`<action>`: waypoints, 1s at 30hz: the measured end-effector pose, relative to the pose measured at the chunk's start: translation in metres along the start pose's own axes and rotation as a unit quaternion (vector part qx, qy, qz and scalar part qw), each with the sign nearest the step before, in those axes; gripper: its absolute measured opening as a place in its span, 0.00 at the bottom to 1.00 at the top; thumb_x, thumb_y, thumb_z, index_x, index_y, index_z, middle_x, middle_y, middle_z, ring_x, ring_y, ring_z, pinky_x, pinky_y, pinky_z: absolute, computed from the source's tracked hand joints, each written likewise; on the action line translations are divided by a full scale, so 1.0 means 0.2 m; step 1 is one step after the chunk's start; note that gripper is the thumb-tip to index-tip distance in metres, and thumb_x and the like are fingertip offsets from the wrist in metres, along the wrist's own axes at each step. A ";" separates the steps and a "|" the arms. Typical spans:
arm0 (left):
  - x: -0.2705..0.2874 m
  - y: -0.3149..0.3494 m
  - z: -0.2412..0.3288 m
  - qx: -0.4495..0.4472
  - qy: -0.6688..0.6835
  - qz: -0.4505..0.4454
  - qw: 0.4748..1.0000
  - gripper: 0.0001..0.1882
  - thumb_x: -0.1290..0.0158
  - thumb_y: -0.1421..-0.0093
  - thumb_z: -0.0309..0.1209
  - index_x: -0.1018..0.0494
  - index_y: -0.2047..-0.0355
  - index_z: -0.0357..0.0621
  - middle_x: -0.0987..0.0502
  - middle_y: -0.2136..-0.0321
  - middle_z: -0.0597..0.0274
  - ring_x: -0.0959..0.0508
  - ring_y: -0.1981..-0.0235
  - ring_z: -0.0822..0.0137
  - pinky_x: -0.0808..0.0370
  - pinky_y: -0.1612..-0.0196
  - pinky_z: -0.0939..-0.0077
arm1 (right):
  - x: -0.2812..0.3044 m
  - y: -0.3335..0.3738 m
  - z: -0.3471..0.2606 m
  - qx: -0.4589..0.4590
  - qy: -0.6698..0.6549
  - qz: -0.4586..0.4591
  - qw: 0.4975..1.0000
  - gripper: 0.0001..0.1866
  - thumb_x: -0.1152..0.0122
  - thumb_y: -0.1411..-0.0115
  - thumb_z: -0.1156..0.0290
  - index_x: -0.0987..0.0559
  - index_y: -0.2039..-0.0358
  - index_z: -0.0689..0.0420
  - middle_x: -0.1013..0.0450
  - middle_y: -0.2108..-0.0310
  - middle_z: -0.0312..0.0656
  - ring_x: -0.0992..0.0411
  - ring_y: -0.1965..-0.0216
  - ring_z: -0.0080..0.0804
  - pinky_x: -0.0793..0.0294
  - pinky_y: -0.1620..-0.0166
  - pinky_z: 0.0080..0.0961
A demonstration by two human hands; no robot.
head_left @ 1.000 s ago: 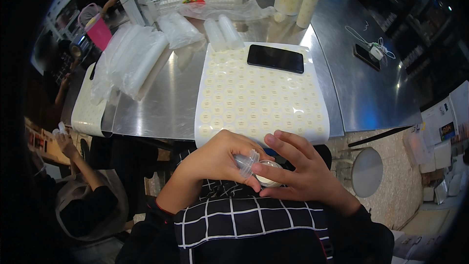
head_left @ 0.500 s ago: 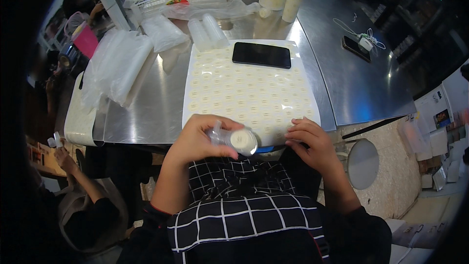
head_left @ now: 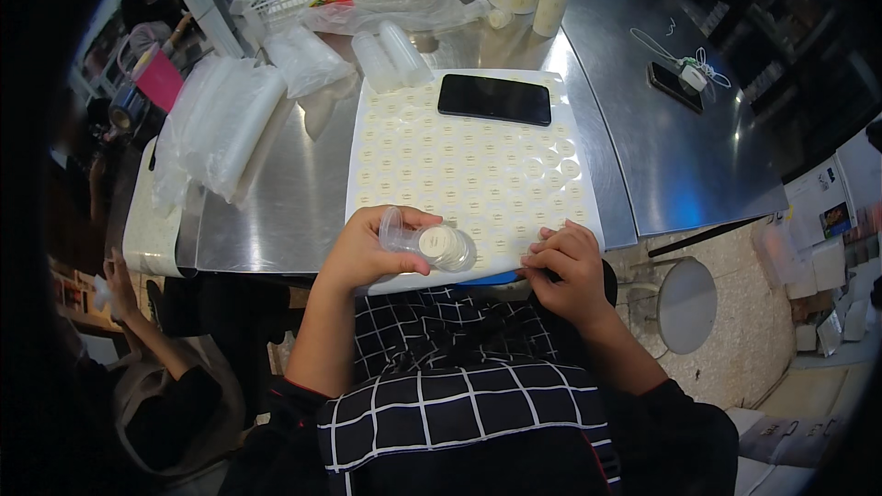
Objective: The person repeatedly picks small white circular caps from a sheet and places them into a clear plastic container. The person also handles a roll of caps and a smartphone on the table. The task continues with the same repetitive action throughout the clip.
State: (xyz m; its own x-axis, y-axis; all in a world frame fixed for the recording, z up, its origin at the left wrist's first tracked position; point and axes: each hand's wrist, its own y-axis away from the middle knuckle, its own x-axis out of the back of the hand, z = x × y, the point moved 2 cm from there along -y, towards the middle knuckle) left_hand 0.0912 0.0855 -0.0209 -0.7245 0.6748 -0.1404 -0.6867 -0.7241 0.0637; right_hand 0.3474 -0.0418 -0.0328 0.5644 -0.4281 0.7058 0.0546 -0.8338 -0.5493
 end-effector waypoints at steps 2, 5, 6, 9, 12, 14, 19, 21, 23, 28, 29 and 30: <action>0.00 0.00 0.00 0.003 -0.006 0.000 1.000 0.31 0.25 0.64 0.26 0.21 0.56 0.34 0.19 0.61 0.58 0.21 0.59 0.71 0.26 0.52 0.76 | 0.01 0.00 -0.01 -0.002 0.004 -0.005 1.000 0.08 0.26 0.56 0.69 0.19 0.76 0.49 0.24 0.70 0.31 0.24 0.56 0.31 0.33 0.45 0.44; 0.00 0.01 0.00 -0.012 -0.035 -0.003 0.999 0.31 0.25 0.64 0.26 0.21 0.56 0.35 0.18 0.61 0.59 0.21 0.58 0.71 0.26 0.52 0.76 | 0.03 -0.01 -0.03 -0.004 0.007 -0.016 1.000 0.06 0.27 0.54 0.69 0.19 0.76 0.50 0.24 0.71 0.32 0.23 0.58 0.32 0.32 0.45 0.44; 0.00 0.02 0.00 -0.030 -0.054 -0.007 0.998 0.31 0.25 0.64 0.26 0.21 0.57 0.35 0.18 0.61 0.59 0.21 0.58 0.71 0.26 0.52 0.76 | 0.04 -0.01 -0.04 -0.007 0.006 -0.021 1.000 0.06 0.28 0.54 0.69 0.19 0.76 0.50 0.24 0.71 0.32 0.23 0.59 0.32 0.32 0.45 0.45; 0.00 0.02 0.00 -0.014 -0.041 -0.006 0.999 0.31 0.25 0.64 0.27 0.21 0.57 0.36 0.18 0.60 0.59 0.21 0.58 0.71 0.26 0.52 0.76 | 0.05 -0.03 -0.05 -0.028 -0.004 -0.027 0.999 0.06 0.29 0.52 0.70 0.19 0.75 0.51 0.24 0.71 0.32 0.23 0.61 0.34 0.32 0.45 0.45; -0.01 0.02 0.00 -0.018 -0.029 -0.008 0.999 0.31 0.25 0.64 0.27 0.21 0.57 0.36 0.18 0.60 0.59 0.21 0.58 0.70 0.26 0.51 0.76 | 0.07 -0.06 -0.04 -0.084 -0.036 -0.054 0.994 0.06 0.29 0.52 0.69 0.20 0.74 0.52 0.23 0.70 0.34 0.23 0.61 0.37 0.31 0.47 0.43; -0.01 0.02 0.00 -0.021 -0.034 -0.011 0.999 0.31 0.25 0.64 0.27 0.21 0.57 0.36 0.19 0.60 0.59 0.21 0.58 0.70 0.26 0.51 0.76 | 0.08 -0.08 -0.04 -0.099 -0.052 -0.067 0.991 0.07 0.29 0.52 0.69 0.20 0.74 0.53 0.23 0.69 0.35 0.24 0.61 0.38 0.31 0.48 0.41; 0.00 0.02 0.00 -0.018 -0.040 -0.013 0.999 0.31 0.25 0.64 0.26 0.21 0.56 0.36 0.19 0.59 0.59 0.21 0.57 0.70 0.26 0.51 0.76 | 0.09 -0.10 -0.07 -0.029 -0.002 -0.092 0.995 0.08 0.29 0.52 0.68 0.20 0.73 0.53 0.22 0.66 0.39 0.25 0.61 0.40 0.30 0.54 0.38; 0.00 0.02 -0.01 -0.024 -0.041 -0.016 0.999 0.31 0.25 0.64 0.25 0.21 0.56 0.36 0.19 0.58 0.59 0.22 0.56 0.70 0.27 0.51 0.76 | 0.09 -0.10 -0.04 -0.045 -0.042 -0.105 0.993 0.09 0.29 0.52 0.68 0.20 0.72 0.54 0.22 0.66 0.39 0.25 0.62 0.41 0.29 0.55 0.37; 0.00 0.02 -0.02 -0.008 -0.020 -0.020 1.000 0.31 0.25 0.64 0.25 0.21 0.56 0.36 0.19 0.58 0.59 0.22 0.56 0.70 0.27 0.50 0.76 | 0.09 -0.10 -0.01 -0.066 -0.071 -0.119 0.988 0.09 0.29 0.51 0.69 0.20 0.71 0.55 0.23 0.66 0.40 0.25 0.62 0.41 0.28 0.56 0.35; -0.02 0.01 0.03 -0.025 -0.057 -0.027 0.998 0.28 0.26 0.62 0.26 0.20 0.57 0.37 0.18 0.59 0.60 0.21 0.57 0.71 0.26 0.51 0.76 | 0.12 -0.12 0.02 -0.230 -0.184 -0.053 0.954 0.06 0.32 0.49 0.75 0.21 0.71 0.57 0.23 0.66 0.41 0.24 0.61 0.37 0.27 0.56 0.31; -0.03 0.00 0.06 -0.039 -0.083 -0.034 0.995 0.27 0.26 0.62 0.27 0.20 0.58 0.37 0.18 0.59 0.60 0.21 0.58 0.71 0.26 0.52 0.77 | 0.14 -0.14 -0.01 -0.218 -0.241 -0.009 0.946 0.05 0.33 0.49 0.76 0.21 0.70 0.57 0.23 0.66 0.42 0.24 0.61 0.36 0.27 0.55 0.30; -0.05 0.00 0.08 -0.048 -0.120 -0.036 0.991 0.27 0.26 0.61 0.28 0.20 0.58 0.37 0.18 0.60 0.60 0.20 0.59 0.71 0.26 0.53 0.77 | 0.16 -0.14 -0.05 -0.226 -0.283 0.032 0.932 0.05 0.34 0.48 0.78 0.21 0.70 0.58 0.23 0.65 0.42 0.24 0.60 0.36 0.27 0.54 0.29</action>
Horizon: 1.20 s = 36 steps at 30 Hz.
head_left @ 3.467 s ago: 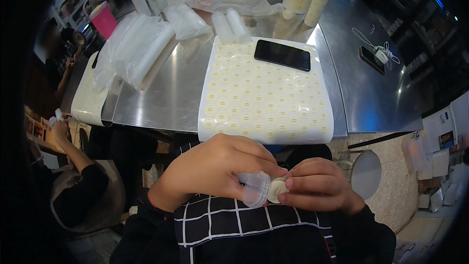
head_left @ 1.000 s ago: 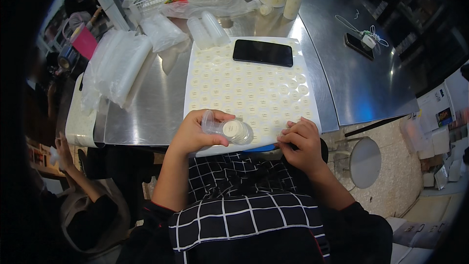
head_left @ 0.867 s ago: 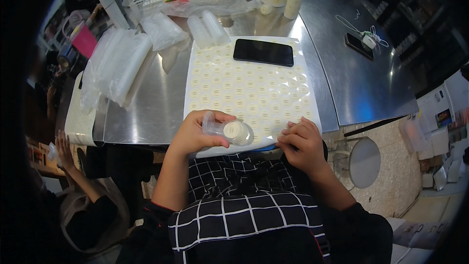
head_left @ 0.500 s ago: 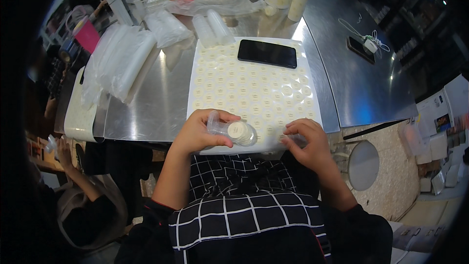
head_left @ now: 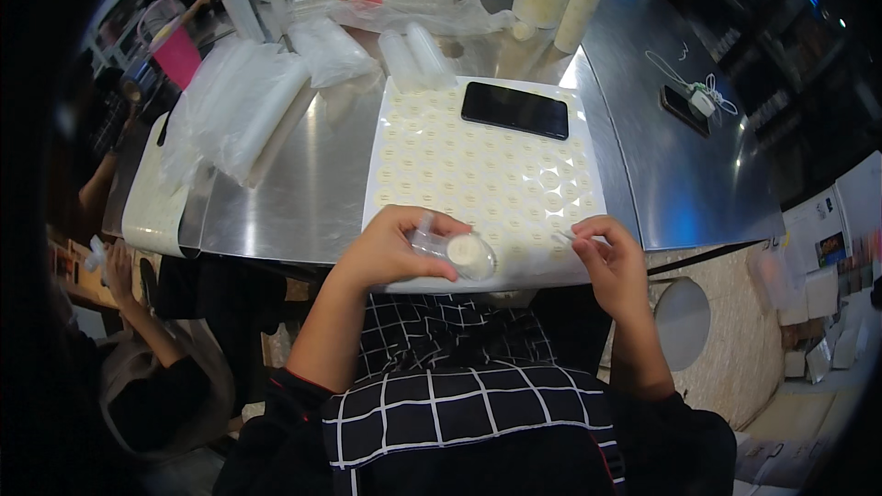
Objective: The person repeatedly picks small white circular caps from a sheet and places them into a clear plastic container. The person also handles a roll of caps and a smartphone on the table. The task continues with the same repetitive action throughout the clip.
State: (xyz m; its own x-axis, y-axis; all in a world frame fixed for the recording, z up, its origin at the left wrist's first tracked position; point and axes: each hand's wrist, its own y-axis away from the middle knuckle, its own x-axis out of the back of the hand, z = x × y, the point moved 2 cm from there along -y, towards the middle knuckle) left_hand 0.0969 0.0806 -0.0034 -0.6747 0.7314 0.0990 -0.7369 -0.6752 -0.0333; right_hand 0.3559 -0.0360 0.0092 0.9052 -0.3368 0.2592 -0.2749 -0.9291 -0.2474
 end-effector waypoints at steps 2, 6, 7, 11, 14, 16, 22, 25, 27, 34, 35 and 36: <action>-0.04 0.01 0.09 -0.080 -0.046 -0.040 0.995 0.27 0.25 0.63 0.31 0.20 0.60 0.37 0.17 0.62 0.57 0.19 0.60 0.68 0.25 0.54 0.76 | 0.01 0.04 -0.13 0.119 0.058 0.012 0.991 0.05 0.33 0.49 0.79 0.20 0.70 0.58 0.24 0.64 0.42 0.24 0.60 0.37 0.24 0.55 0.28; -0.13 0.09 0.29 -0.202 -0.119 -0.090 0.968 0.25 0.27 0.59 0.34 0.19 0.60 0.39 0.17 0.63 0.56 0.17 0.66 0.64 0.22 0.60 0.75 | -0.01 0.14 -0.38 0.393 0.100 -0.141 0.903 0.08 0.31 0.52 0.76 0.17 0.69 0.55 0.25 0.63 0.38 0.24 0.62 0.34 0.20 0.61 0.26; -0.15 0.10 0.33 -0.201 -0.117 -0.092 0.968 0.24 0.27 0.59 0.33 0.19 0.60 0.40 0.18 0.64 0.56 0.17 0.67 0.63 0.22 0.60 0.75 | -0.03 0.15 -0.42 0.426 0.096 -0.165 0.884 0.09 0.30 0.54 0.75 0.16 0.69 0.54 0.26 0.62 0.37 0.24 0.62 0.33 0.20 0.63 0.27; -0.18 0.16 0.42 -0.192 -0.107 -0.093 0.971 0.23 0.31 0.60 0.28 0.19 0.60 0.43 0.19 0.68 0.58 0.18 0.68 0.61 0.22 0.63 0.74 | -0.09 0.14 -0.46 0.476 0.086 -0.189 0.855 0.12 0.32 0.53 0.76 0.17 0.65 0.55 0.27 0.60 0.37 0.25 0.62 0.32 0.19 0.61 0.26; -0.19 0.17 0.44 -0.198 -0.107 -0.093 0.970 0.23 0.32 0.60 0.28 0.19 0.59 0.44 0.19 0.67 0.59 0.18 0.68 0.62 0.22 0.63 0.73 | -0.13 0.14 -0.46 0.487 0.085 -0.197 0.847 0.13 0.32 0.52 0.76 0.18 0.63 0.56 0.27 0.60 0.38 0.25 0.62 0.32 0.19 0.61 0.26; -0.19 0.17 0.43 -0.203 -0.119 -0.095 0.967 0.23 0.33 0.60 0.28 0.19 0.58 0.45 0.19 0.67 0.59 0.18 0.68 0.61 0.21 0.63 0.72 | -0.13 0.14 -0.46 0.482 0.084 -0.199 0.849 0.13 0.32 0.53 0.77 0.18 0.64 0.56 0.27 0.60 0.38 0.25 0.63 0.32 0.19 0.61 0.26; -0.20 0.17 0.43 -0.200 -0.126 -0.096 0.967 0.24 0.33 0.60 0.29 0.19 0.58 0.46 0.19 0.66 0.60 0.18 0.67 0.60 0.21 0.62 0.72 | -0.13 0.14 -0.45 0.462 0.072 -0.210 0.859 0.14 0.32 0.53 0.76 0.18 0.63 0.57 0.28 0.60 0.39 0.25 0.63 0.34 0.20 0.63 0.26; -0.19 0.17 0.42 -0.199 -0.127 -0.096 0.967 0.24 0.32 0.61 0.30 0.18 0.58 0.46 0.18 0.66 0.59 0.18 0.67 0.59 0.21 0.62 0.71 | -0.14 0.12 -0.46 0.436 0.111 -0.238 0.861 0.15 0.33 0.52 0.74 0.18 0.61 0.56 0.28 0.58 0.39 0.25 0.61 0.35 0.21 0.61 0.28; -0.17 0.17 0.40 -0.160 -0.137 -0.112 0.971 0.24 0.28 0.60 0.32 0.18 0.60 0.43 0.18 0.67 0.56 0.17 0.65 0.59 0.21 0.61 0.71 | -0.12 0.12 -0.48 0.378 0.167 -0.285 0.865 0.17 0.34 0.51 0.73 0.18 0.58 0.54 0.28 0.56 0.38 0.26 0.58 0.36 0.23 0.58 0.29; -0.14 0.13 0.34 -0.164 -0.090 -0.103 0.977 0.24 0.26 0.61 0.38 0.18 0.64 0.41 0.17 0.69 0.54 0.16 0.67 0.60 0.22 0.63 0.74 | -0.14 0.09 -0.51 0.279 0.253 -0.304 0.875 0.20 0.29 0.57 0.52 0.15 0.60 0.39 0.33 0.43 0.37 0.35 0.44 0.39 0.31 0.44 0.33; -0.14 0.13 0.33 -0.160 -0.101 -0.103 0.976 0.23 0.26 0.60 0.37 0.18 0.64 0.41 0.17 0.67 0.54 0.16 0.65 0.60 0.22 0.62 0.74 | -0.16 0.09 -0.50 0.283 0.245 -0.324 0.869 0.22 0.29 0.57 0.50 0.15 0.59 0.38 0.35 0.41 0.37 0.37 0.42 0.40 0.32 0.43 0.34; -0.13 0.13 0.32 -0.152 -0.114 -0.108 0.976 0.23 0.27 0.60 0.37 0.18 0.64 0.40 0.17 0.65 0.54 0.16 0.64 0.60 0.22 0.61 0.74 | -0.17 0.09 -0.49 0.278 0.244 -0.359 0.857 0.24 0.29 0.57 0.48 0.16 0.57 0.37 0.36 0.39 0.38 0.38 0.40 0.41 0.33 0.42 0.35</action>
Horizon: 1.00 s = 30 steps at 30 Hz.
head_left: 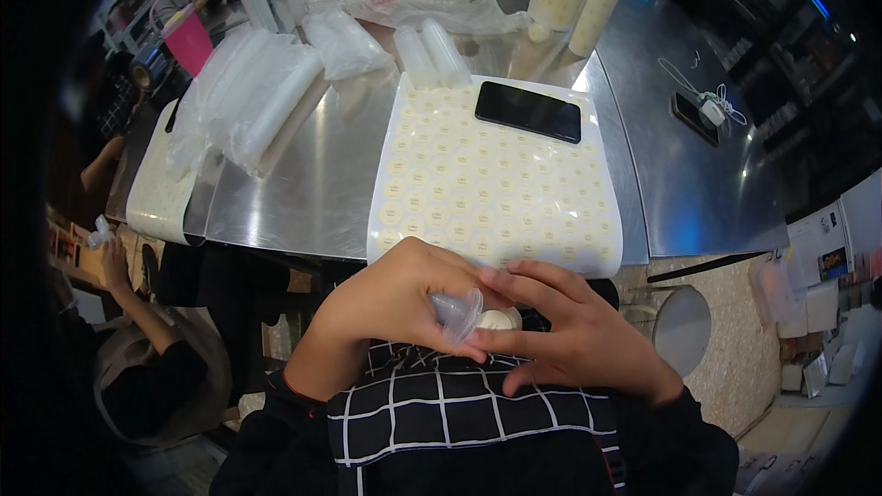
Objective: The person repeatedly picks small white circular caps from a sheet and places them into a clear plastic container. The person also handles a roll of caps and a smartphone on the table. The task continues with the same repetitive action throughout the clip.
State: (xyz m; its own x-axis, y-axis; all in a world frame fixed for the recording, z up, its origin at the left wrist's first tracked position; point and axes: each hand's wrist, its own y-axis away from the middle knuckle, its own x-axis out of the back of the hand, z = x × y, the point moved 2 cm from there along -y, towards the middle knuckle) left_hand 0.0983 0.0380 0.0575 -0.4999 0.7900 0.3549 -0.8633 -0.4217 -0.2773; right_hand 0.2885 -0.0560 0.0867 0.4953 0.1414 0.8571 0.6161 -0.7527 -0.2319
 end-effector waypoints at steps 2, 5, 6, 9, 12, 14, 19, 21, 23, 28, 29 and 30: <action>0.01 0.00 -0.01 0.010 -0.005 -0.005 1.000 0.22 0.28 0.59 0.37 0.19 0.65 0.39 0.17 0.63 0.54 0.16 0.63 0.60 0.22 0.60 0.74 | 0.02 0.01 0.02 0.042 -0.021 0.084 0.995 0.29 0.31 0.55 0.48 0.20 0.50 0.36 0.37 0.38 0.39 0.39 0.39 0.43 0.33 0.41 0.37; -0.01 0.00 -0.02 0.019 0.018 -0.007 1.000 0.23 0.27 0.59 0.38 0.19 0.65 0.39 0.17 0.63 0.54 0.16 0.63 0.61 0.22 0.60 0.74 | 0.00 0.03 0.03 0.034 -0.002 0.133 0.991 0.34 0.31 0.54 0.47 0.25 0.44 0.33 0.41 0.35 0.39 0.42 0.37 0.45 0.34 0.40 0.39; -0.01 0.00 -0.03 0.025 0.025 -0.010 0.999 0.23 0.27 0.59 0.38 0.19 0.65 0.39 0.17 0.63 0.54 0.16 0.63 0.61 0.22 0.60 0.74 | -0.02 0.02 0.04 0.030 0.013 0.138 0.990 0.34 0.31 0.54 0.47 0.25 0.44 0.32 0.42 0.35 0.39 0.42 0.37 0.45 0.34 0.40 0.39; -0.01 0.00 -0.04 0.038 0.024 -0.012 0.999 0.25 0.26 0.60 0.39 0.19 0.64 0.38 0.17 0.63 0.54 0.16 0.63 0.62 0.22 0.60 0.74 | -0.08 0.02 0.06 0.032 0.050 0.142 0.988 0.32 0.32 0.52 0.47 0.25 0.44 0.32 0.42 0.34 0.38 0.43 0.37 0.45 0.34 0.41 0.41; 0.00 0.01 -0.05 0.063 0.052 -0.009 0.997 0.26 0.25 0.62 0.38 0.19 0.63 0.38 0.17 0.62 0.54 0.17 0.62 0.65 0.22 0.59 0.75 | -0.12 0.04 0.08 0.032 0.065 0.164 0.984 0.30 0.32 0.51 0.48 0.24 0.45 0.34 0.40 0.35 0.38 0.42 0.37 0.44 0.33 0.42 0.40; 0.01 0.02 -0.07 0.082 0.088 -0.009 0.993 0.27 0.25 0.62 0.37 0.19 0.62 0.37 0.17 0.61 0.55 0.17 0.62 0.68 0.23 0.59 0.76 | -0.14 0.05 0.09 0.041 0.062 0.190 0.979 0.28 0.31 0.51 0.49 0.22 0.48 0.37 0.38 0.37 0.38 0.40 0.38 0.43 0.32 0.43 0.40; 0.02 0.04 -0.18 0.119 0.114 -0.011 0.986 0.30 0.25 0.62 0.33 0.20 0.58 0.35 0.17 0.61 0.57 0.19 0.60 0.72 0.24 0.56 0.78 | -0.18 0.08 0.20 0.002 -0.041 0.164 0.986 0.22 0.30 0.49 0.58 0.21 0.54 0.49 0.29 0.48 0.40 0.32 0.46 0.44 0.31 0.45 0.39; 0.06 0.06 -0.24 0.115 0.124 0.045 0.985 0.31 0.25 0.63 0.31 0.21 0.57 0.34 0.17 0.60 0.57 0.20 0.59 0.72 0.25 0.54 0.78 | -0.21 0.08 0.27 -0.042 -0.050 0.160 0.985 0.19 0.30 0.49 0.62 0.21 0.57 0.52 0.27 0.53 0.41 0.30 0.48 0.43 0.30 0.46 0.40; 0.09 0.08 -0.31 0.143 0.157 0.115 0.970 0.31 0.25 0.63 0.29 0.21 0.56 0.33 0.18 0.58 0.58 0.21 0.57 0.72 0.26 0.51 0.77 | -0.25 0.08 0.34 -0.105 -0.019 0.163 0.981 0.17 0.30 0.49 0.65 0.21 0.59 0.54 0.26 0.58 0.42 0.28 0.50 0.42 0.30 0.47 0.40; 0.13 0.10 -0.44 0.156 0.209 0.181 0.948 0.33 0.25 0.62 0.28 0.22 0.53 0.34 0.19 0.58 0.57 0.22 0.56 0.71 0.27 0.50 0.76 | -0.37 0.07 0.41 -0.084 0.049 0.189 0.977 0.15 0.28 0.53 0.65 0.20 0.65 0.51 0.26 0.63 0.35 0.27 0.54 0.37 0.32 0.47 0.41; 0.12 0.10 -0.45 0.161 0.220 0.175 0.946 0.33 0.25 0.63 0.28 0.22 0.53 0.34 0.19 0.58 0.57 0.22 0.56 0.71 0.27 0.50 0.76 | -0.39 0.07 0.41 -0.086 0.059 0.200 0.974 0.15 0.27 0.54 0.65 0.20 0.66 0.50 0.26 0.63 0.34 0.27 0.55 0.36 0.32 0.48 0.40; 0.12 0.11 -0.46 0.169 0.221 0.169 0.946 0.33 0.25 0.63 0.28 0.23 0.53 0.34 0.19 0.58 0.57 0.22 0.56 0.71 0.27 0.50 0.76 | -0.41 0.07 0.42 -0.088 0.070 0.212 0.971 0.14 0.27 0.55 0.65 0.20 0.66 0.50 0.26 0.64 0.33 0.26 0.56 0.35 0.32 0.48 0.39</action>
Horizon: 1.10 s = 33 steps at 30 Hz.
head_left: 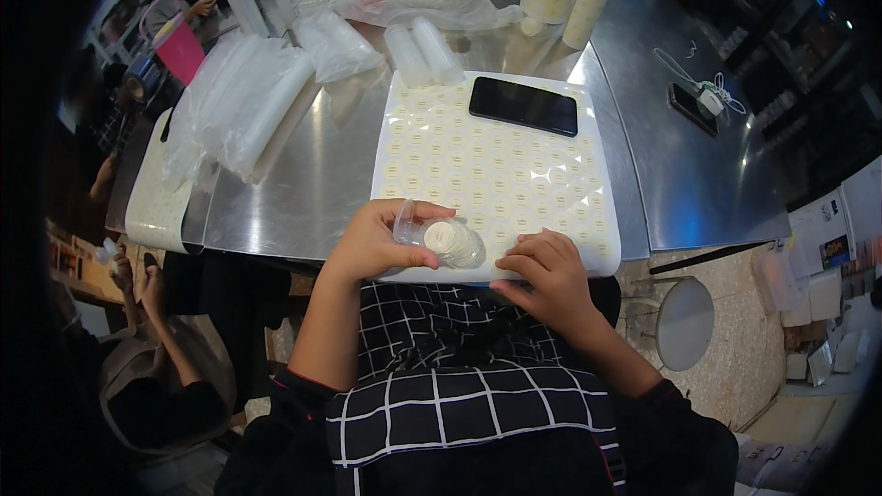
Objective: The person repeatedly picks small white circular caps from a sheet and places them into a clear plastic container. The person also handles a roll of caps and a smartphone on the table. The task continues with the same repetitive action throughout the clip.
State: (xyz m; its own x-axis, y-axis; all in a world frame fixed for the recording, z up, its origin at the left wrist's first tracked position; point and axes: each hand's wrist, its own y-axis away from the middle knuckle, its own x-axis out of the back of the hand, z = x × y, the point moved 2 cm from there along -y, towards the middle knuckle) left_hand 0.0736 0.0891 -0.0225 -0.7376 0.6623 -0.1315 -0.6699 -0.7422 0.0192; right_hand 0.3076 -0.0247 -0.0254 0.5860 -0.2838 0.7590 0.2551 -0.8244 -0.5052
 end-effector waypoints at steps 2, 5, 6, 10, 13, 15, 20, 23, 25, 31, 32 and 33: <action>0.01 0.00 -0.01 0.009 0.005 -0.007 1.000 0.33 0.25 0.63 0.27 0.23 0.53 0.35 0.19 0.58 0.57 0.22 0.56 0.71 0.27 0.50 0.76 | -0.03 0.01 0.00 0.002 0.014 0.029 0.999 0.12 0.27 0.56 0.66 0.19 0.69 0.49 0.26 0.67 0.31 0.26 0.58 0.32 0.32 0.51 0.35; 0.01 0.01 0.00 0.009 0.009 -0.016 1.000 0.33 0.25 0.63 0.27 0.22 0.53 0.35 0.19 0.58 0.58 0.22 0.56 0.71 0.27 0.49 0.76 | -0.05 0.01 0.00 -0.003 0.015 0.065 0.998 0.10 0.27 0.57 0.68 0.18 0.72 0.48 0.26 0.70 0.29 0.26 0.60 0.30 0.33 0.55 0.32; 0.02 0.01 0.00 0.008 -0.001 -0.018 1.000 0.33 0.25 0.63 0.27 0.22 0.53 0.35 0.19 0.58 0.58 0.22 0.56 0.71 0.27 0.49 0.76 | -0.05 0.01 0.00 -0.003 0.012 0.075 0.997 0.09 0.27 0.57 0.68 0.18 0.73 0.48 0.26 0.71 0.29 0.26 0.61 0.29 0.33 0.56 0.31; 0.01 0.01 0.00 -0.001 0.022 -0.022 1.000 0.33 0.25 0.63 0.26 0.22 0.53 0.36 0.19 0.58 0.58 0.22 0.56 0.71 0.27 0.50 0.76 | -0.04 -0.01 -0.02 -0.013 0.002 0.071 0.997 0.07 0.27 0.57 0.69 0.18 0.76 0.49 0.26 0.72 0.29 0.26 0.63 0.30 0.33 0.56 0.32; 0.01 0.01 0.00 -0.019 0.003 -0.025 1.000 0.33 0.25 0.63 0.26 0.22 0.53 0.36 0.19 0.58 0.58 0.22 0.57 0.72 0.27 0.50 0.76 | -0.02 -0.02 -0.03 -0.035 -0.016 0.048 0.998 0.06 0.28 0.56 0.71 0.17 0.76 0.50 0.25 0.72 0.29 0.27 0.64 0.30 0.33 0.57 0.32; 0.02 0.01 -0.01 -0.001 0.002 -0.023 1.000 0.33 0.25 0.63 0.26 0.22 0.53 0.36 0.19 0.58 0.58 0.22 0.57 0.72 0.27 0.50 0.76 | 0.00 -0.03 -0.03 -0.055 -0.032 0.028 0.998 0.05 0.28 0.56 0.71 0.17 0.76 0.50 0.25 0.72 0.30 0.27 0.65 0.30 0.33 0.57 0.32; 0.01 0.01 0.00 -0.008 -0.008 -0.020 1.000 0.32 0.26 0.63 0.26 0.22 0.53 0.37 0.19 0.58 0.59 0.22 0.57 0.71 0.27 0.51 0.76 | 0.04 -0.08 0.02 -0.106 -0.103 -0.021 0.989 0.04 0.29 0.54 0.74 0.17 0.76 0.55 0.24 0.72 0.35 0.26 0.67 0.32 0.30 0.60 0.30; -0.02 0.01 0.06 -0.030 -0.070 -0.028 0.997 0.30 0.26 0.62 0.28 0.21 0.55 0.38 0.18 0.59 0.59 0.21 0.57 0.71 0.26 0.51 0.77 | 0.11 -0.10 0.01 -0.178 -0.182 -0.009 0.967 0.04 0.30 0.51 0.77 0.17 0.73 0.58 0.24 0.71 0.39 0.26 0.67 0.32 0.28 0.62 0.25; -0.07 0.01 0.11 -0.065 -0.179 -0.038 0.981 0.28 0.26 0.60 0.30 0.20 0.57 0.39 0.18 0.59 0.59 0.20 0.58 0.71 0.26 0.52 0.77 | 0.18 -0.12 -0.02 -0.181 -0.196 0.036 0.963 0.05 0.30 0.51 0.76 0.17 0.72 0.57 0.24 0.71 0.40 0.25 0.68 0.33 0.27 0.63 0.24; -0.27 0.12 0.32 -0.184 -0.204 -0.164 0.948 0.27 0.26 0.61 0.33 0.19 0.60 0.37 0.17 0.64 0.53 0.17 0.64 0.61 0.23 0.58 0.75 | 0.38 -0.13 -0.27 0.149 -0.180 0.047 0.971 0.15 0.28 0.58 0.77 0.15 0.66 0.52 0.26 0.65 0.36 0.25 0.67 0.30 0.24 0.68 0.25; -0.30 0.12 0.35 -0.210 -0.194 -0.173 0.943 0.26 0.27 0.60 0.33 0.19 0.59 0.39 0.17 0.65 0.54 0.17 0.64 0.60 0.23 0.60 0.74 | 0.40 -0.13 -0.30 0.181 -0.178 0.031 0.967 0.15 0.28 0.58 0.76 0.15 0.65 0.52 0.26 0.64 0.36 0.25 0.67 0.30 0.24 0.69 0.24; -0.32 0.13 0.37 -0.206 -0.200 -0.177 0.941 0.26 0.27 0.60 0.34 0.19 0.58 0.40 0.18 0.65 0.54 0.17 0.64 0.60 0.22 0.60 0.74 | 0.41 -0.14 -0.32 0.214 -0.175 0.014 0.961 0.15 0.29 0.57 0.76 0.15 0.65 0.52 0.27 0.63 0.36 0.25 0.67 0.30 0.24 0.69 0.24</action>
State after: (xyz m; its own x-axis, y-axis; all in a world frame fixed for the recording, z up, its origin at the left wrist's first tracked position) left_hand 0.0976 0.0348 0.0591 -0.5020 0.7999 0.3290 -0.8511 -0.3893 -0.3522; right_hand 0.2990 -0.0573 0.0775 0.8005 -0.0594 0.5964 0.4849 -0.5208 -0.7026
